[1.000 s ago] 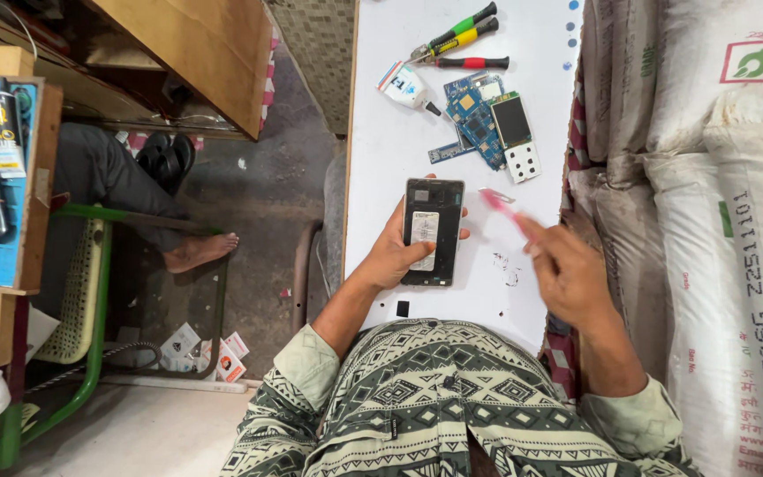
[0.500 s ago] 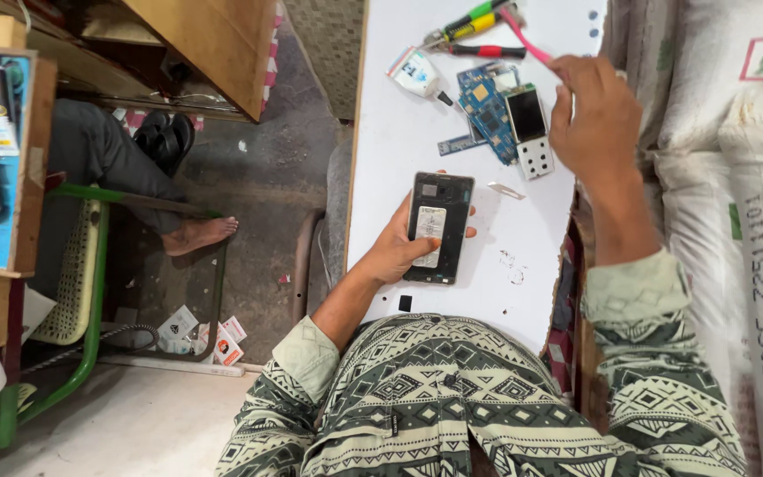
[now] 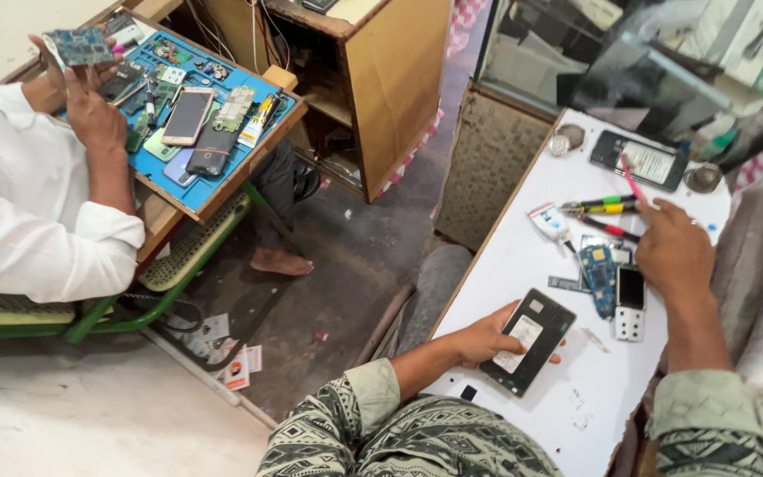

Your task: The person disassembles a mobile phone at a workbench, separating the back cover and frame from the body and removing the battery. They use a pry tool to work along the edges, brush debris from the interior, pick at components with tweezers, and press the parts back together.

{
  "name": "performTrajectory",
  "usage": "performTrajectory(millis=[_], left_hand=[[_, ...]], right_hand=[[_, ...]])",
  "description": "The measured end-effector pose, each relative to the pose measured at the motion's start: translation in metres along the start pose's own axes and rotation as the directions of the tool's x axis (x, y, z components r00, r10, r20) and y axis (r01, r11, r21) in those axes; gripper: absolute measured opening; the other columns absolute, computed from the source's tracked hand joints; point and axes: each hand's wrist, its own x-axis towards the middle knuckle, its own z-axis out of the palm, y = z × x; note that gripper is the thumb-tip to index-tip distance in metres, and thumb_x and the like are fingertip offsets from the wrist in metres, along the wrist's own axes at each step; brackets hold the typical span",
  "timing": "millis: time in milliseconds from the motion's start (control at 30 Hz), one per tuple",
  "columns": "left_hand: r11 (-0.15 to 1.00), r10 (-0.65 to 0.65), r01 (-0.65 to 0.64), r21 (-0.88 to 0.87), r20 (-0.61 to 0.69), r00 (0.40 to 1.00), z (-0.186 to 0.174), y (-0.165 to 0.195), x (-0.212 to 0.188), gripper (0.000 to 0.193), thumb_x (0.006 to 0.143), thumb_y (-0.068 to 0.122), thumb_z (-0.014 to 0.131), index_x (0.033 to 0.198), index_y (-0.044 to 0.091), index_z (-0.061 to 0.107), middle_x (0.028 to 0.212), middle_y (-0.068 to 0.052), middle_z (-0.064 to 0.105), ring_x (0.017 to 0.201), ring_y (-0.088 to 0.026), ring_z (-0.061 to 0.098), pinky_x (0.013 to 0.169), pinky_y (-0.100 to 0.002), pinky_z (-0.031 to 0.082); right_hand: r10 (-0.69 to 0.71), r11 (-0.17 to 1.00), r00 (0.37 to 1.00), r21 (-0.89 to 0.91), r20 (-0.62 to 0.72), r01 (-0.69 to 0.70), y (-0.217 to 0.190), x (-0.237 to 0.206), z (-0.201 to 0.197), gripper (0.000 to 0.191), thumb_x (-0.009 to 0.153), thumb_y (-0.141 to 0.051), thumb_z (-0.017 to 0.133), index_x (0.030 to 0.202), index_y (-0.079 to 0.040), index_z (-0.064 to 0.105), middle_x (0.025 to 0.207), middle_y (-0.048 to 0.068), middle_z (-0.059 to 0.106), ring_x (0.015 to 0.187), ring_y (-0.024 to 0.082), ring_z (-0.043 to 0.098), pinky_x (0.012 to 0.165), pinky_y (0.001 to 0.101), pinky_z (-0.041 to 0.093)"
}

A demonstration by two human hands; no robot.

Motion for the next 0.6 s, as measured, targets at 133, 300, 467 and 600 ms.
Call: performTrajectory(millis=[133, 300, 467, 600], left_hand=[[0.999, -0.018, 0.019, 0.034, -0.025, 1.000, -0.002, -0.001, 0.001, 0.084, 0.083, -0.013, 0.045, 0.161, 0.006, 0.018, 0.141, -0.027, 0.057, 0.122, -0.037, 0.064, 0.105, -0.045, 0.053], [0.999, -0.025, 0.027, 0.038, -0.058, 0.998, -0.001, 0.000, 0.003, 0.080, 0.086, -0.012, 0.048, 0.158, 0.002, 0.017, 0.138, -0.027, 0.057, 0.120, -0.036, 0.065, 0.101, -0.042, 0.057], [0.993, -0.048, 0.059, 0.099, -0.108, 0.993, 0.004, -0.002, 0.001, 0.079, 0.085, -0.011, 0.048, 0.156, -0.001, 0.015, 0.133, -0.033, 0.059, 0.117, -0.035, 0.067, 0.093, -0.038, 0.060], [0.919, -0.088, 0.171, 0.354, -0.240, 0.967, 0.001, -0.015, -0.001, 0.079, 0.085, -0.009, 0.052, 0.157, 0.002, 0.020, 0.127, -0.030, 0.061, 0.107, -0.026, 0.066, 0.088, -0.034, 0.057]], right_hand=[[0.014, 0.998, 1.000, 0.068, -0.024, -0.012, 0.007, -0.008, -0.002, 0.029, 0.096, -0.008, 0.060, 0.124, -0.010, 0.071, 0.134, 0.013, 0.067, 0.111, 0.035, 0.065, 0.102, 0.0465, 0.053], [0.019, 0.995, 0.999, 0.096, -0.034, -0.015, 0.019, -0.032, -0.001, 0.029, 0.097, -0.012, 0.065, 0.125, -0.013, 0.072, 0.133, 0.013, 0.066, 0.117, 0.034, 0.065, 0.101, 0.0460, 0.052], [0.056, 0.998, 0.995, 0.039, -0.078, -0.053, 0.018, -0.082, 0.001, 0.026, 0.098, -0.014, 0.070, 0.124, -0.014, 0.074, 0.128, 0.011, 0.067, 0.112, 0.030, 0.065, 0.101, 0.0444, 0.052], [0.210, 0.968, 0.973, 0.158, -0.091, -0.194, 0.002, -0.126, 0.009, 0.028, 0.093, -0.010, 0.068, 0.120, -0.015, 0.076, 0.118, 0.011, 0.067, 0.110, 0.031, 0.065, 0.085, 0.0397, 0.054]])
